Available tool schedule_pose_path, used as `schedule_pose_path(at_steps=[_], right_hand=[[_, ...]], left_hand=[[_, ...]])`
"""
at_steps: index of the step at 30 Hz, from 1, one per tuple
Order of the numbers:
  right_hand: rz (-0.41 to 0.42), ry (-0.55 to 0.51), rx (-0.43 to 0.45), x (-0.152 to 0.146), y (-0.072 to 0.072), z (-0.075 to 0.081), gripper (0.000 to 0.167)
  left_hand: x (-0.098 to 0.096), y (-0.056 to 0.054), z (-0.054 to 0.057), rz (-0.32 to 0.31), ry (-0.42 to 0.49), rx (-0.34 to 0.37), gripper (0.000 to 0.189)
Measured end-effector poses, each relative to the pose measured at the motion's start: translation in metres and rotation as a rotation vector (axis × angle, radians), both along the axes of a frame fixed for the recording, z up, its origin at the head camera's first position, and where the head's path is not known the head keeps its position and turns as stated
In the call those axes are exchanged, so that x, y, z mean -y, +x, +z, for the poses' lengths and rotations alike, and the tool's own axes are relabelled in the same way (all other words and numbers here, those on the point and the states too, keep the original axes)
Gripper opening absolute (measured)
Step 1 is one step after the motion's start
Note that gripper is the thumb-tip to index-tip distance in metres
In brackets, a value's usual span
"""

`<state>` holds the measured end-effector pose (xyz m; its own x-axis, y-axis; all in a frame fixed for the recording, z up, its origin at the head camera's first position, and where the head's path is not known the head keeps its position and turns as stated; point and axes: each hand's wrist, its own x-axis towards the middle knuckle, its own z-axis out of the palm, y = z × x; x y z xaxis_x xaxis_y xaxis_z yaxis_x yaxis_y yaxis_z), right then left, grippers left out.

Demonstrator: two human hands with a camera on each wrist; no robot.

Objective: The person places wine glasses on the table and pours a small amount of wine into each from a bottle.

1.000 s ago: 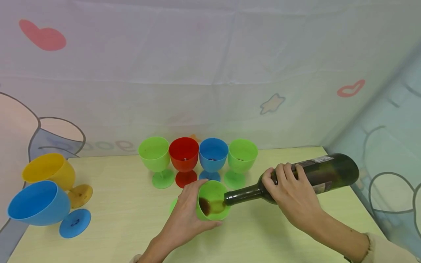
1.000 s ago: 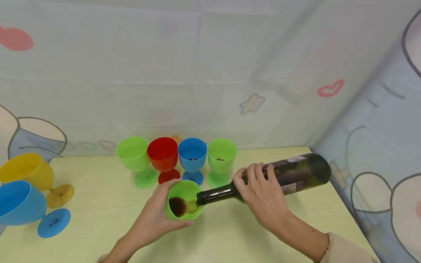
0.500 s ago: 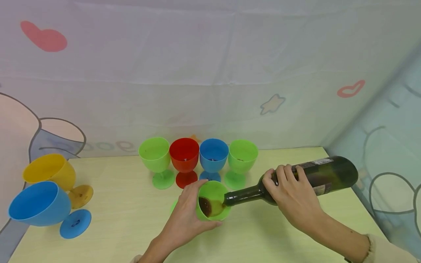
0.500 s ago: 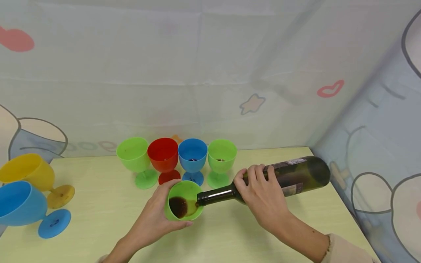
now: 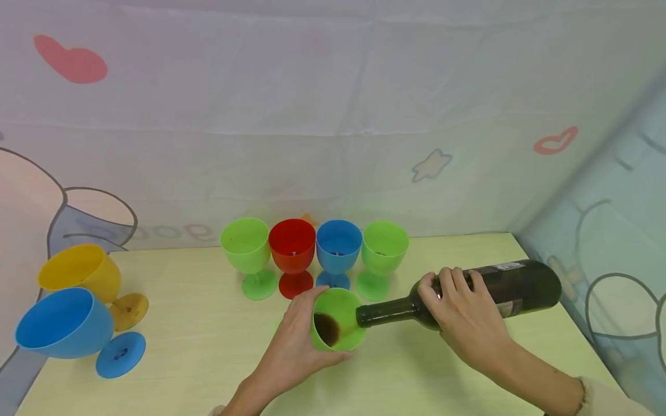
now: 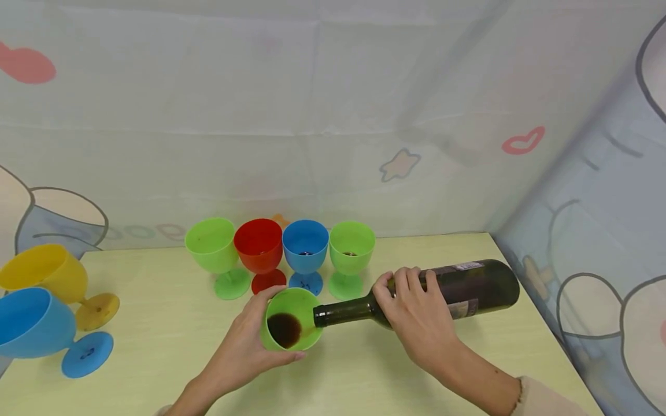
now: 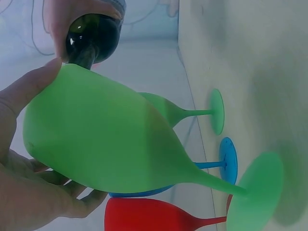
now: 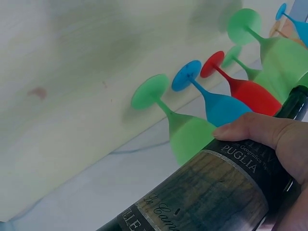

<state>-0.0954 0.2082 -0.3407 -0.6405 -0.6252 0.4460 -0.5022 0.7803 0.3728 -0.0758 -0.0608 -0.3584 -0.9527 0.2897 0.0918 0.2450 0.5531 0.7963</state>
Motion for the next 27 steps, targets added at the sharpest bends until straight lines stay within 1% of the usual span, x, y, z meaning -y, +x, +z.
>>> schedule_pose_path(at_steps=[4, 9, 14, 18, 23, 27], right_hand=[[-0.011, -0.016, 0.014, 0.0, 0.002, -0.003, 0.05], [-0.054, -0.015, 0.076, 0.002, 0.005, -0.006, 0.055], [-0.087, -0.03, 0.125, 0.003, 0.007, -0.01, 0.062], [-0.109, -0.062, 0.16, 0.003, 0.008, -0.012, 0.065], [-0.136, -0.106, 0.209, 0.004, 0.01, -0.014, 0.063], [-0.162, -0.145, 0.259, 0.003, 0.01, -0.014, 0.065]], left_hand=[[0.0, 0.0, 0.0, -0.002, 0.013, 0.022, 0.089], [0.0, 0.001, 0.0, 0.003, 0.018, 0.048, 0.089], [0.001, 0.002, -0.001, 0.011, 0.017, 0.054, 0.09], [0.002, 0.002, -0.001, 0.015, 0.028, 0.064, 0.09], [0.004, 0.002, -0.002, 0.025, 0.032, 0.084, 0.091], [0.006, 0.002, -0.002, 0.037, 0.031, 0.084, 0.091]])
